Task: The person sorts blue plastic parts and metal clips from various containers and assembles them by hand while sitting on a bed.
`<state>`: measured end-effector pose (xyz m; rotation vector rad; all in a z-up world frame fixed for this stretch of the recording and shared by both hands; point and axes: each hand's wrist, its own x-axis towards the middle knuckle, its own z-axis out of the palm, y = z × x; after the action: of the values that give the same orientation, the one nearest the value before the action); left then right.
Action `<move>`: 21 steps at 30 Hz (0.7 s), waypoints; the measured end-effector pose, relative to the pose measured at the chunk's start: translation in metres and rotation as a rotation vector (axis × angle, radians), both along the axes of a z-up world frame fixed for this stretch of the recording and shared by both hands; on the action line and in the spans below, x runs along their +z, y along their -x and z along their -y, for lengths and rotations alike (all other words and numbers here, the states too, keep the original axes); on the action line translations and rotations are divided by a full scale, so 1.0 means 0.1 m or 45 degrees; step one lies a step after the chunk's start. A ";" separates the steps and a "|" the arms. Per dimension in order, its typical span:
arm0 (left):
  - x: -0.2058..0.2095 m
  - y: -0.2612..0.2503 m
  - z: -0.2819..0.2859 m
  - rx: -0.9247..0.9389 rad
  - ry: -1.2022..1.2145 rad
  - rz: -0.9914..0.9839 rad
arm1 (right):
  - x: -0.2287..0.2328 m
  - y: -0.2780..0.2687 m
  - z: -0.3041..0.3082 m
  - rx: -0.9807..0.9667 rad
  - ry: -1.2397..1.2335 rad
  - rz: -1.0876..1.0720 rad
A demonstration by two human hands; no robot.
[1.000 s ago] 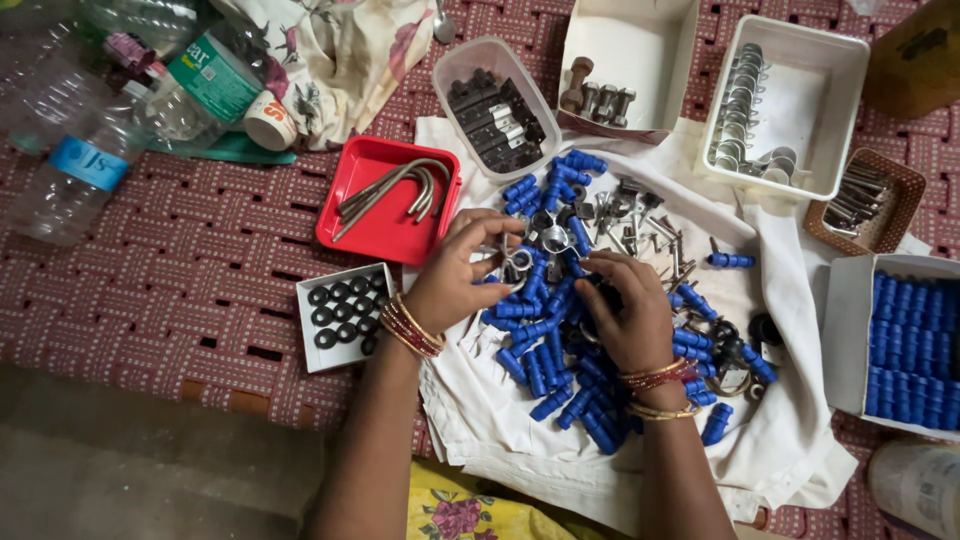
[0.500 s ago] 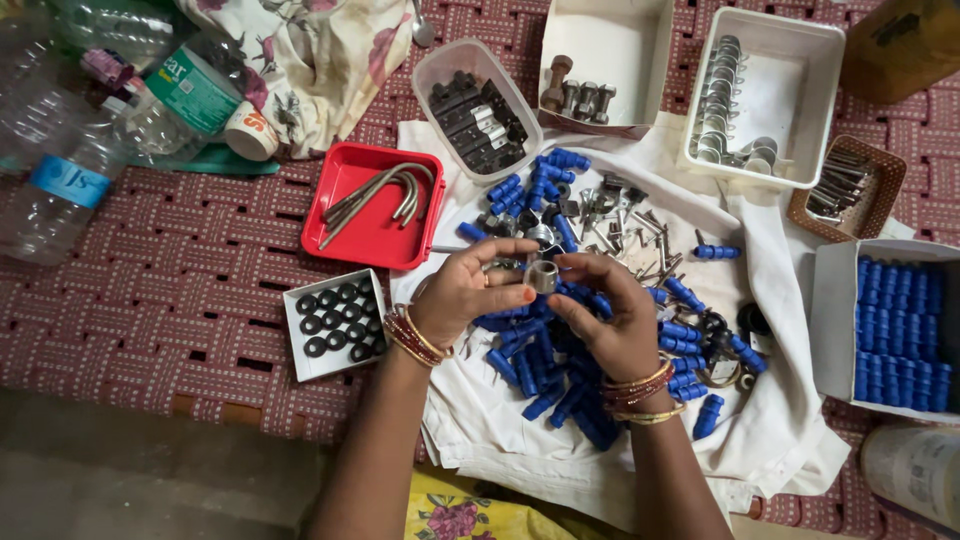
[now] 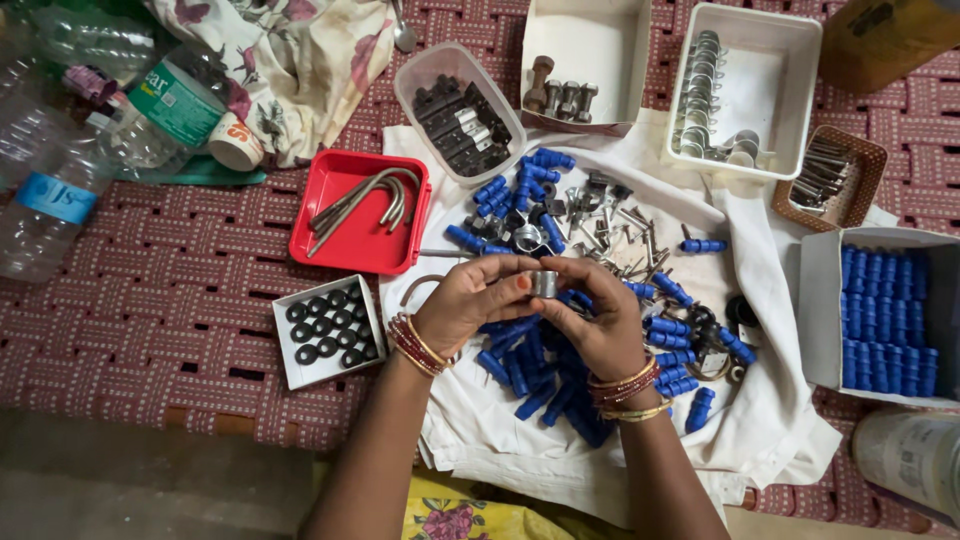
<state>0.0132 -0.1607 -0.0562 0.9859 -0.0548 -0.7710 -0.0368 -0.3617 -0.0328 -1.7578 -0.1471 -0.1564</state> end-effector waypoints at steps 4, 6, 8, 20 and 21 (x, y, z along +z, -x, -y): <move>0.01 0.00 0.00 -0.002 0.013 -0.012 | -0.03 0.01 0.00 0.006 -0.066 -0.029; 0.03 0.00 0.00 -0.005 0.032 -0.031 | -0.05 0.01 -0.01 0.003 -0.211 -0.064; 0.06 0.01 0.00 0.004 0.092 -0.022 | -0.06 0.02 -0.01 -0.008 -0.223 -0.060; 0.10 0.00 0.01 0.016 0.079 -0.086 | 0.00 0.03 -0.02 -0.013 -0.187 -0.024; 0.10 0.00 0.01 0.016 0.079 -0.086 | 0.00 0.03 -0.02 -0.019 -0.158 -0.012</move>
<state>0.0137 -0.1614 -0.0467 0.8998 -0.0139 -0.7864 -0.0395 -0.3592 -0.0327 -1.6362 -0.1146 -0.1645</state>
